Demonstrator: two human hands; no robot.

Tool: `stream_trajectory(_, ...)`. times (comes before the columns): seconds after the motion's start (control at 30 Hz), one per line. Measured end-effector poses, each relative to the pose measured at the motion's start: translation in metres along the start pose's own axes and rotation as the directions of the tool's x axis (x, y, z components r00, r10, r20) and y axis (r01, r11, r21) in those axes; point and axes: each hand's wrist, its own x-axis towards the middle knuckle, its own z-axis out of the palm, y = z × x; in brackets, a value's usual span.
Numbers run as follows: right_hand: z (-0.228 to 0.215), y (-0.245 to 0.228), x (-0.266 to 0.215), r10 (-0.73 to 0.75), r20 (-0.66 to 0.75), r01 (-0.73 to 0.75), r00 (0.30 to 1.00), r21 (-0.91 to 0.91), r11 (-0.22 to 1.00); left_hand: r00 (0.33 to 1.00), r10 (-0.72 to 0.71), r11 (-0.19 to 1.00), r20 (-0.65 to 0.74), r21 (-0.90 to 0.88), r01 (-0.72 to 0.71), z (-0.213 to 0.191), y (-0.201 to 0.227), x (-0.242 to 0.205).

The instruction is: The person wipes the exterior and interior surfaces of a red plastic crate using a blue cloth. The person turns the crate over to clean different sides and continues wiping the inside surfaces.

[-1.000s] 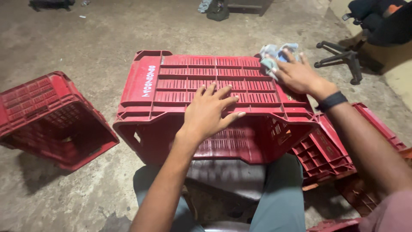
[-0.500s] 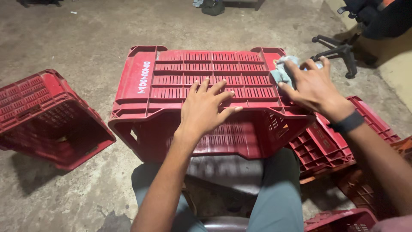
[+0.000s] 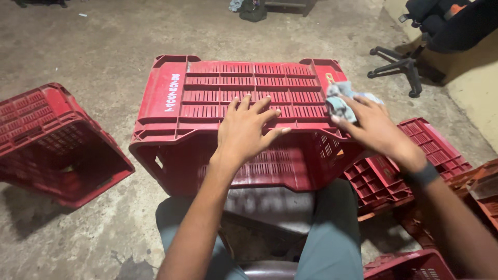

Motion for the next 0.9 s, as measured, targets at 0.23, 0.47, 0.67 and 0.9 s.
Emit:
stream_trajectory(0.23, 0.048, 0.105, 0.106, -0.055, 0.1, 0.054, 0.994, 0.013, 0.998, 0.997, 0.07, 0.997, -0.035, -0.015, -0.07, -0.002, -0.002, 0.0)
stream_trajectory(0.47, 0.033, 0.073, 0.108, 0.141, 0.077, -0.157, 0.987, 0.272, 0.95, 0.997, 0.066, 0.998, -0.027, -0.02, -0.067, 0.001, -0.003, 0.002)
stream_trajectory(0.67, -0.012, 0.03, 0.049, 0.149, 0.165, -0.208, 0.975, 0.432, 0.878, 0.998, 0.053, 0.998, -0.039, -0.019, -0.054, 0.003, -0.002, 0.004)
stream_trajectory(0.9, -0.042, 0.012, -0.002, -0.16, 0.167, 0.027, 0.973, 0.607, 0.794, 0.998, 0.062, 0.998, -0.031, 0.001, -0.062, -0.001, 0.0, 0.004)
